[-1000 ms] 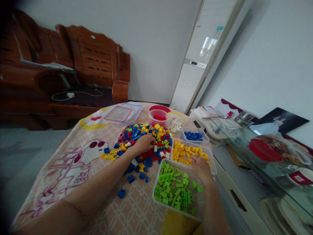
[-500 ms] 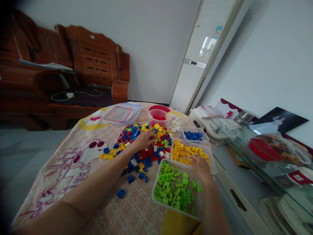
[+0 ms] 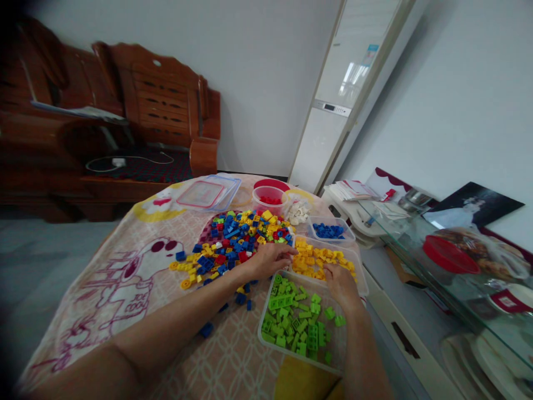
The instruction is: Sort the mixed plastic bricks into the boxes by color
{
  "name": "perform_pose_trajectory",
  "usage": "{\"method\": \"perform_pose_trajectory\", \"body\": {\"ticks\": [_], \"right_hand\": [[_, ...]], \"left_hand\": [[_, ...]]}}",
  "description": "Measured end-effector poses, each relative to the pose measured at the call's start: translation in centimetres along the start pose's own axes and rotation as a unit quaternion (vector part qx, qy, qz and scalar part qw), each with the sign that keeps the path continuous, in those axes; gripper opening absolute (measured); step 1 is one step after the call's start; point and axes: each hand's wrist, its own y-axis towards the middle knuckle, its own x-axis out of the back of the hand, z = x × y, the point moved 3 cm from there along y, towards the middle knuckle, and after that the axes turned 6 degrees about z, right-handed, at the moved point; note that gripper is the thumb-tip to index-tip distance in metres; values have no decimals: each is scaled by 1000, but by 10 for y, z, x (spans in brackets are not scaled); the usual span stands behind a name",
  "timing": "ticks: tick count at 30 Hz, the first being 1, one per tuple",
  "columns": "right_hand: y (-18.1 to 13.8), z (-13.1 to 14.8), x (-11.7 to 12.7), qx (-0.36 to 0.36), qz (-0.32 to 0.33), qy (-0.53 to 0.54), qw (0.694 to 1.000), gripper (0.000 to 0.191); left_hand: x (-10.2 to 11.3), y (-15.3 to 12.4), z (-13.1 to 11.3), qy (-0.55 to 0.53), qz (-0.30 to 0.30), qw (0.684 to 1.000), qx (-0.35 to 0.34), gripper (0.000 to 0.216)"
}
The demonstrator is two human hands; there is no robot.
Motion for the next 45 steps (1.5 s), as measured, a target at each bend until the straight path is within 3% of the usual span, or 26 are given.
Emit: {"method": "perform_pose_trajectory", "body": {"ticks": [7, 13, 17, 20, 26, 39, 45], "right_hand": [[1, 0, 0, -2, 1, 4, 1000, 35], [-1, -1, -1, 1, -6, 2, 1000, 34], [0, -4, -4, 6, -1, 2, 1000, 35], [1, -6, -5, 8, 2, 1, 1000, 37], [2, -5, -4, 3, -1, 5, 1000, 36], [2, -4, -4, 5, 7, -6, 1000, 36], [0, -3, -3, 7, 3, -1, 1000, 36]], "left_hand": [[16, 2, 11, 19, -26, 999, 0, 36], [48, 1, 43, 172, -97, 976, 92, 30], [56, -3, 57, 258, -68, 950, 164, 25], [53, -4, 59, 281, -38, 943, 176, 21], [43, -3, 61, 257, -18, 958, 130, 24], [42, -5, 63, 264, -1, 953, 151, 21], [50, -3, 59, 175, -75, 974, 120, 21]]}}
